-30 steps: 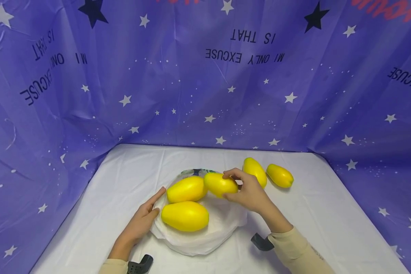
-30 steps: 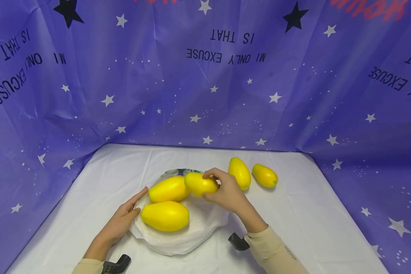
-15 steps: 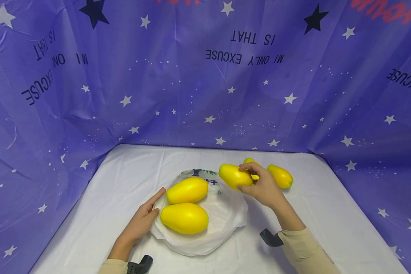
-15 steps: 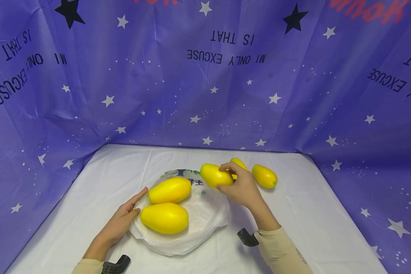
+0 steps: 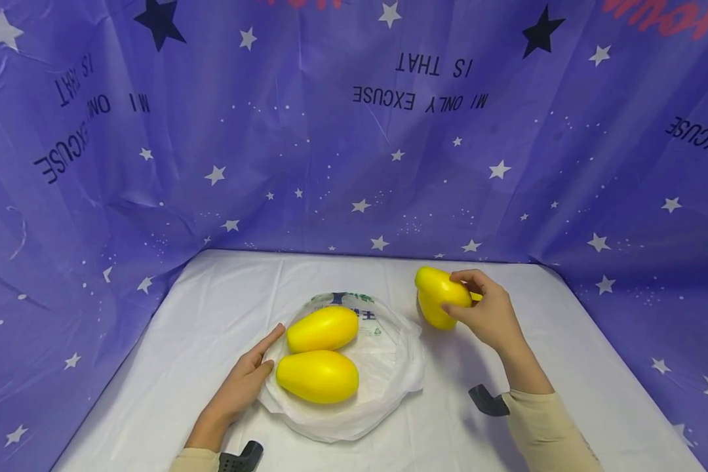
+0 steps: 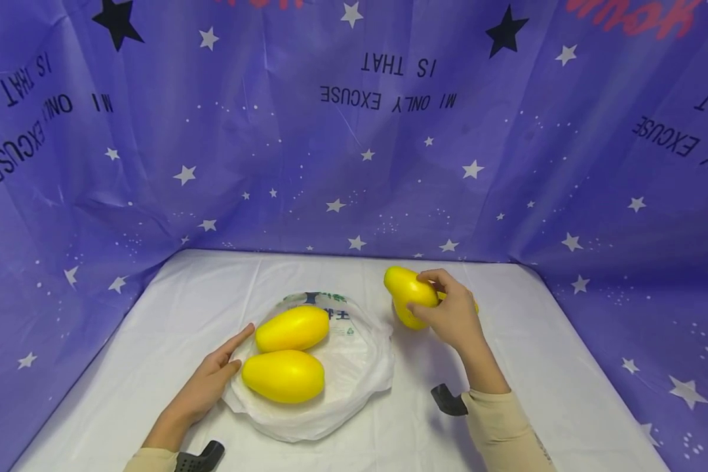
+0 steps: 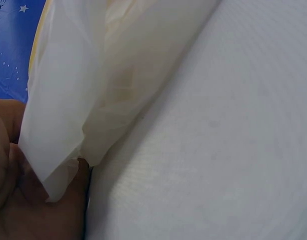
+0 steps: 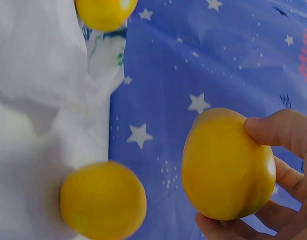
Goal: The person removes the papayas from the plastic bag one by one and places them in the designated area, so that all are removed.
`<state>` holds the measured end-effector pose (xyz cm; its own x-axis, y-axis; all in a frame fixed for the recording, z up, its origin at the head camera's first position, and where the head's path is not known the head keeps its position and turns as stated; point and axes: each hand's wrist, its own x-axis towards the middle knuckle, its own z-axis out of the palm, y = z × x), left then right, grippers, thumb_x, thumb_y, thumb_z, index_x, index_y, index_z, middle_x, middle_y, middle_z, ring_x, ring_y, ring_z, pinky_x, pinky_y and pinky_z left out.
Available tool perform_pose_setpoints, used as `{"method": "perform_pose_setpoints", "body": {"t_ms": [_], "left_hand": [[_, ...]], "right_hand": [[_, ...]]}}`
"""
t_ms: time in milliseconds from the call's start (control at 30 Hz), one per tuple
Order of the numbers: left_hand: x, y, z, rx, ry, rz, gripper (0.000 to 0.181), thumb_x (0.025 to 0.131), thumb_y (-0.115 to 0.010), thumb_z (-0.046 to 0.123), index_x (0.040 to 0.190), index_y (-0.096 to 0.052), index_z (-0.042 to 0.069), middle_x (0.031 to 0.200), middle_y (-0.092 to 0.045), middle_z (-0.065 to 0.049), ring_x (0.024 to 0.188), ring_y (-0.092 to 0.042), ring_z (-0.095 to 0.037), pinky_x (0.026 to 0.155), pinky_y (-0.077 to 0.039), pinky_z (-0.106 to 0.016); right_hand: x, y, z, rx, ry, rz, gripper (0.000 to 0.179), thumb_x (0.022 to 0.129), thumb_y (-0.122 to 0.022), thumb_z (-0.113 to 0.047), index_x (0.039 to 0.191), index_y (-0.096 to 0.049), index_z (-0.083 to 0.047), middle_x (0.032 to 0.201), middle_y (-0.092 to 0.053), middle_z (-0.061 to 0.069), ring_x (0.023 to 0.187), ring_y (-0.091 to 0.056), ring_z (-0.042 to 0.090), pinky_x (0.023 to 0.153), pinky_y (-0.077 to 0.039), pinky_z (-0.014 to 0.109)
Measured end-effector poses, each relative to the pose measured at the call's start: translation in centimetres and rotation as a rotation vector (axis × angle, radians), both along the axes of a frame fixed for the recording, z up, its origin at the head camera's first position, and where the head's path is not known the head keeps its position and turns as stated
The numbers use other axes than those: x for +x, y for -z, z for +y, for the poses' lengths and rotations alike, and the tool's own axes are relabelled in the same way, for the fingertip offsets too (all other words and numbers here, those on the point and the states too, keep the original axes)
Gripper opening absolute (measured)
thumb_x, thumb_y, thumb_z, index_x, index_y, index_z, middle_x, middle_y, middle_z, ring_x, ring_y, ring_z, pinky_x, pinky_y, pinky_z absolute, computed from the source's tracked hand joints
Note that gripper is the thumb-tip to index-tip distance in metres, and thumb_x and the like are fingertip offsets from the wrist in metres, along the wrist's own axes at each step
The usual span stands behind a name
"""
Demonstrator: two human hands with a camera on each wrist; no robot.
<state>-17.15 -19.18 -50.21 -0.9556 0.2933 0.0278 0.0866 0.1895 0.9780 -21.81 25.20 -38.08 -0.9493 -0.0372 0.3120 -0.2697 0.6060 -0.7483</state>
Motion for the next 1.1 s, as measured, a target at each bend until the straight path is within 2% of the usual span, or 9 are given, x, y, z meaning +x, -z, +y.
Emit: {"method": "perform_pose_setpoints", "body": {"t_ms": [100, 167, 233, 367, 467, 533, 600, 833, 1100], "left_hand": [[0.0, 0.1, 0.0, 0.004, 0.004, 0.003, 0.059, 0.101, -0.037, -0.002, 0.155, -0.028, 0.019, 0.161, -0.017, 0.003, 0.147, -0.007, -0.018, 0.114, -0.006, -0.037], [0.1, 0.1, -0.1, 0.004, 0.004, 0.006, 0.058, 0.101, -0.037, -0.002, 0.155, -0.029, 0.019, 0.161, -0.018, 0.003, 0.147, -0.008, -0.018, 0.114, -0.006, -0.036], [0.1, 0.2, -0.1, 0.006, 0.004, 0.008, 0.058, 0.101, -0.037, -0.002, 0.155, -0.029, 0.018, 0.161, -0.018, 0.002, 0.147, -0.008, -0.018, 0.114, -0.007, -0.032], [0.2, 0.2, -0.1, 0.01, 0.002, 0.002, 0.059, 0.101, -0.037, -0.002, 0.155, -0.029, 0.019, 0.161, -0.018, 0.002, 0.147, -0.008, -0.018, 0.112, -0.01, -0.017], [0.2, 0.2, 0.0, 0.013, -0.002, -0.008, 0.059, 0.1, -0.038, -0.002, 0.155, -0.03, 0.02, 0.161, -0.018, 0.002, 0.147, -0.008, -0.018, 0.114, -0.009, -0.022], [0.2, 0.2, 0.0, 0.015, -0.004, -0.013, 0.059, 0.1, -0.037, -0.002, 0.155, -0.03, 0.02, 0.161, -0.018, 0.003, 0.147, -0.008, -0.017, 0.114, -0.007, -0.031], [0.2, 0.2, 0.0, 0.014, -0.004, -0.011, 0.059, 0.101, -0.037, -0.002, 0.155, -0.029, 0.021, 0.161, -0.018, 0.004, 0.147, -0.008, -0.017, 0.114, -0.006, -0.033], [0.1, 0.3, -0.1, 0.016, 0.002, 0.006, 0.059, 0.1, -0.037, -0.003, 0.155, -0.029, 0.018, 0.161, -0.018, 0.002, 0.147, -0.008, -0.018, 0.105, -0.012, -0.005], [0.0, 0.4, -0.2, 0.023, -0.005, 0.019, 0.06, 0.1, -0.037, -0.004, 0.154, -0.031, 0.019, 0.16, -0.019, 0.002, 0.147, -0.009, -0.018, 0.103, -0.014, -0.002]], "right_hand": [[-0.1, 0.2, 0.9, -0.009, 0.049, -0.015, 0.051, 0.076, -0.084, -0.019, 0.121, -0.061, -0.014, 0.124, -0.061, 0.003, 0.112, -0.058, 0.025, 0.083, -0.054, 0.026], [-0.1, 0.4, 1.4, -0.026, 0.083, -0.041, 0.052, 0.075, -0.085, -0.021, 0.121, -0.061, -0.015, 0.125, -0.06, 0.004, 0.112, -0.058, 0.027, 0.08, -0.053, 0.023], [0.0, 0.5, 1.8, -0.033, 0.118, -0.062, 0.054, 0.076, -0.085, -0.025, 0.123, -0.06, -0.015, 0.127, -0.06, 0.006, 0.113, -0.057, 0.029, 0.08, -0.054, 0.026], [0.1, 0.8, 2.6, -0.037, 0.179, -0.058, 0.056, 0.078, -0.083, -0.027, 0.125, -0.058, -0.011, 0.128, -0.058, 0.009, 0.116, -0.054, 0.032, 0.092, -0.051, 0.044], [0.0, 1.0, 3.4, -0.043, 0.229, -0.046, 0.056, 0.08, -0.081, -0.027, 0.127, -0.057, -0.008, 0.13, -0.056, 0.01, 0.121, -0.05, 0.033, 0.099, -0.044, 0.052], [-0.1, 1.1, 3.9, -0.055, 0.271, -0.05, 0.057, 0.081, -0.08, -0.029, 0.129, -0.056, -0.008, 0.131, -0.055, 0.01, 0.122, -0.048, 0.033, 0.099, -0.044, 0.053], [-0.3, 1.2, 4.5, -0.065, 0.317, -0.059, 0.058, 0.082, -0.079, -0.03, 0.13, -0.055, -0.008, 0.132, -0.054, 0.009, 0.122, -0.047, 0.032, 0.1, -0.043, 0.051], [-1.1, 2.0, 6.8, -0.095, 0.474, -0.115, 0.062, 0.083, -0.077, -0.037, 0.134, -0.054, -0.011, 0.136, -0.051, 0.007, 0.124, -0.044, 0.028, 0.097, -0.045, 0.046], [-2.1, 3.8, 9.7, -0.158, 0.597, -0.175, 0.063, 0.084, -0.076, -0.036, 0.138, -0.052, -0.015, 0.142, -0.046, 0.006, 0.121, -0.046, 0.025, 0.099, -0.045, 0.039]]}}
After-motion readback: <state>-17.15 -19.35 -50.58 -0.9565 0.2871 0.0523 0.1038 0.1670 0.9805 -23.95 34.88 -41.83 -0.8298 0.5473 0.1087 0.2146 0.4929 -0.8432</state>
